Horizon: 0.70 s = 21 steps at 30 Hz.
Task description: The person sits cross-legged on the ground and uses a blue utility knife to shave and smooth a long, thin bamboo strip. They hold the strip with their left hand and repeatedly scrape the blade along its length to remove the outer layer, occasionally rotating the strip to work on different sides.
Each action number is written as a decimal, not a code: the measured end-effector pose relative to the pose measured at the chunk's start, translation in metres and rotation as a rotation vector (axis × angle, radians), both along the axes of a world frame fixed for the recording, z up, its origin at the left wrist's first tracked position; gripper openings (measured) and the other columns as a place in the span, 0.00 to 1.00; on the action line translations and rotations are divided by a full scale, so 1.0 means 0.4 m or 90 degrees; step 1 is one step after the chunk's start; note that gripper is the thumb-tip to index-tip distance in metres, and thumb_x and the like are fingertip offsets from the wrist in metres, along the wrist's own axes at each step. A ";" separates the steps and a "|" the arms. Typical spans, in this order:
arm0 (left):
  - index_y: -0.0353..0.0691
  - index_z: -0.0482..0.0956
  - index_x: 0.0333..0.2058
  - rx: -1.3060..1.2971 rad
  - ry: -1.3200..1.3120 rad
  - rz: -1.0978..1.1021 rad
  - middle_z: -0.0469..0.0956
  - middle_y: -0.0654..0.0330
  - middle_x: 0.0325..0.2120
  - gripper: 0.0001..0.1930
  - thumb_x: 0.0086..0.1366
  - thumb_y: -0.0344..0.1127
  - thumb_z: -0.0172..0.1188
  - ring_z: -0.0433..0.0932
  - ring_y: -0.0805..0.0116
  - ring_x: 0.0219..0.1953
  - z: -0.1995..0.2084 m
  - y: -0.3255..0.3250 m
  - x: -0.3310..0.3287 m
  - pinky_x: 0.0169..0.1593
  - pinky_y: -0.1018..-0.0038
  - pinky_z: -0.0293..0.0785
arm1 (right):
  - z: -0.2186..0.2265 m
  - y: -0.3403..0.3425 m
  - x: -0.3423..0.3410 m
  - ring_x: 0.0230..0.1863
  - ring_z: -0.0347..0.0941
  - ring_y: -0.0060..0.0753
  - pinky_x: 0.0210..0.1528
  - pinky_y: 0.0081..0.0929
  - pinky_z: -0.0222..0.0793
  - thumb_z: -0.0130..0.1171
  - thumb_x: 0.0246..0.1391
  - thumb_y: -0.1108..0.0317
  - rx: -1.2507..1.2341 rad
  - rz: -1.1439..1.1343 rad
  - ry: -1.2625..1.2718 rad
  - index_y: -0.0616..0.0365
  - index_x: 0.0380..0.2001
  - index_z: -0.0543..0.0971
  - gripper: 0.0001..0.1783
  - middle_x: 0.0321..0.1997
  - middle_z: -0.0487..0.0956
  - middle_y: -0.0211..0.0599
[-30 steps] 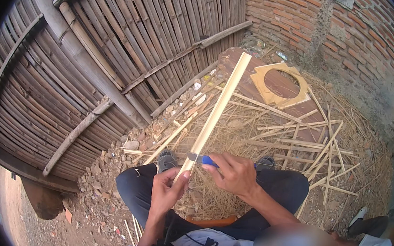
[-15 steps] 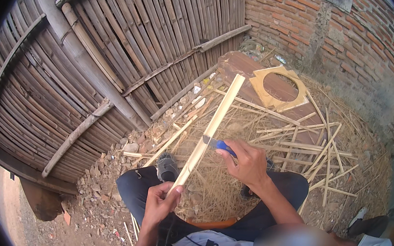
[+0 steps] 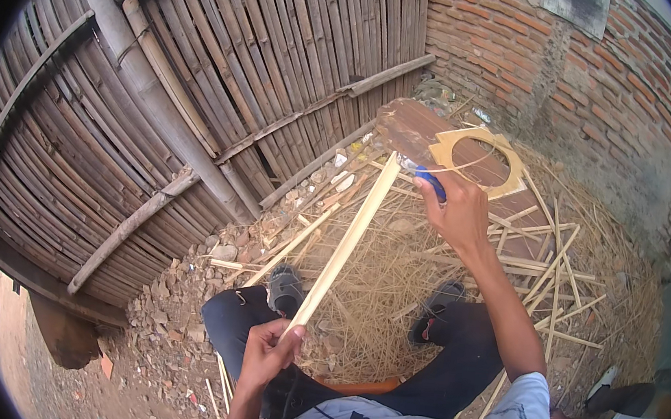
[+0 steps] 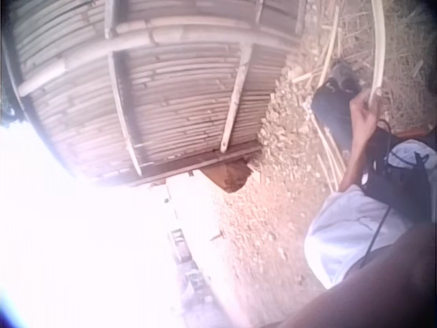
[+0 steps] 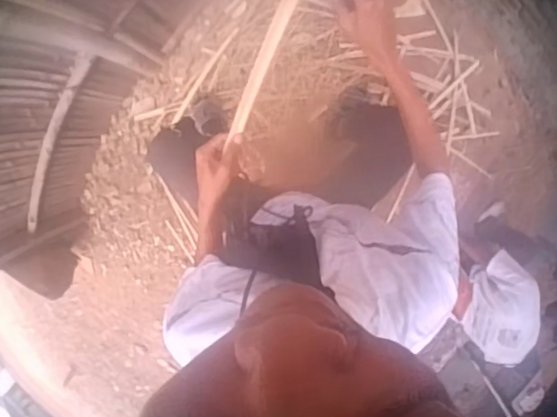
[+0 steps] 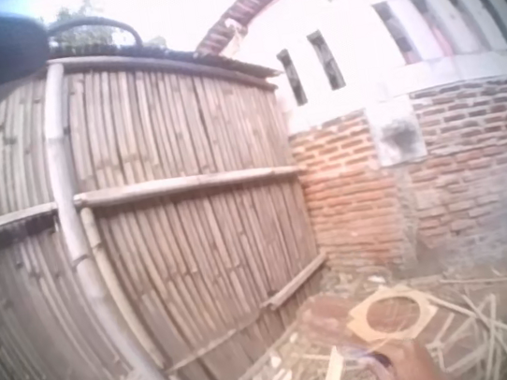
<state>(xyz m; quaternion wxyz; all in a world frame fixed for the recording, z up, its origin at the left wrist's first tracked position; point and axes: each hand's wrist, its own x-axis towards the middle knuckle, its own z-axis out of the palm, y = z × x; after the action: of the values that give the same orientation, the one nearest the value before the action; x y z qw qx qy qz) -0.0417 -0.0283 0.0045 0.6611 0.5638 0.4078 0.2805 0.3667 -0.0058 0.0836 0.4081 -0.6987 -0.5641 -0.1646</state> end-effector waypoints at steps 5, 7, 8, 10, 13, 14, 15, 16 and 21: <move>0.34 0.87 0.37 -0.047 0.045 0.012 0.76 0.71 0.20 0.14 0.80 0.40 0.65 0.66 0.86 0.19 -0.015 0.002 -0.061 0.22 0.80 0.58 | 0.058 0.022 0.185 0.31 0.85 0.53 0.38 0.44 0.77 0.65 0.69 0.52 -0.073 -0.143 0.119 0.62 0.46 0.90 0.22 0.29 0.85 0.54; 0.34 0.86 0.35 -0.026 0.064 0.032 0.75 0.71 0.19 0.15 0.79 0.40 0.66 0.67 0.86 0.19 -0.024 0.003 -0.063 0.23 0.80 0.60 | 0.010 0.009 0.229 0.33 0.84 0.55 0.41 0.47 0.77 0.64 0.69 0.50 -0.199 -0.122 0.114 0.61 0.47 0.90 0.23 0.29 0.85 0.55; 0.34 0.86 0.35 0.003 0.077 0.050 0.75 0.71 0.19 0.15 0.79 0.40 0.66 0.68 0.85 0.19 -0.027 0.011 -0.059 0.24 0.79 0.61 | -0.010 0.009 0.207 0.37 0.85 0.57 0.45 0.49 0.77 0.65 0.68 0.49 -0.346 -0.116 0.114 0.59 0.47 0.91 0.23 0.32 0.86 0.56; 0.35 0.86 0.35 0.068 0.115 0.069 0.76 0.69 0.20 0.14 0.79 0.39 0.65 0.69 0.84 0.21 -0.036 0.032 -0.055 0.25 0.77 0.64 | -0.024 -0.016 0.106 0.39 0.86 0.59 0.47 0.50 0.78 0.65 0.68 0.49 -0.534 -0.018 0.076 0.57 0.47 0.91 0.22 0.34 0.87 0.55; 0.35 0.86 0.36 0.128 0.126 0.065 0.76 0.69 0.20 0.14 0.79 0.40 0.64 0.70 0.84 0.22 -0.035 0.050 -0.028 0.27 0.77 0.65 | -0.109 -0.081 0.051 0.41 0.86 0.60 0.47 0.52 0.79 0.65 0.69 0.48 -0.593 0.113 -0.028 0.56 0.50 0.89 0.22 0.37 0.88 0.54; 0.35 0.85 0.37 0.115 0.123 0.057 0.74 0.70 0.20 0.14 0.80 0.40 0.63 0.69 0.84 0.22 -0.030 0.051 -0.026 0.27 0.77 0.64 | -0.104 -0.091 -0.002 0.41 0.86 0.60 0.47 0.52 0.79 0.64 0.70 0.49 -0.571 0.108 -0.015 0.56 0.51 0.88 0.22 0.38 0.88 0.54; 0.35 0.84 0.38 0.100 0.117 0.046 0.72 0.70 0.19 0.14 0.81 0.40 0.61 0.68 0.84 0.22 -0.024 0.050 -0.021 0.27 0.77 0.63 | -0.093 -0.105 -0.048 0.40 0.86 0.59 0.46 0.52 0.80 0.64 0.70 0.49 -0.551 0.099 -0.003 0.56 0.52 0.87 0.22 0.38 0.88 0.53; 0.36 0.84 0.38 0.085 0.111 0.035 0.71 0.71 0.19 0.14 0.82 0.40 0.60 0.67 0.84 0.22 -0.017 0.050 -0.015 0.27 0.77 0.62 | -0.079 -0.119 -0.083 0.39 0.86 0.59 0.45 0.51 0.80 0.63 0.71 0.50 -0.482 0.091 0.042 0.56 0.52 0.86 0.21 0.38 0.88 0.53; 0.38 0.79 0.41 -0.057 -0.043 -0.048 0.64 0.74 0.20 0.14 0.85 0.41 0.54 0.60 0.83 0.21 0.028 0.051 0.026 0.26 0.77 0.56 | -0.069 -0.181 -0.189 0.34 0.86 0.54 0.40 0.44 0.81 0.62 0.74 0.55 -0.185 0.104 0.204 0.60 0.48 0.83 0.17 0.36 0.87 0.50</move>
<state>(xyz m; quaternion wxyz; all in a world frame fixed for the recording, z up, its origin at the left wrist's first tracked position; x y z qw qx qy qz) -0.0315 -0.0079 0.0159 0.7095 0.5388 0.3755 0.2556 0.2912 -0.0781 0.0558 0.3998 -0.7191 -0.5647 0.0652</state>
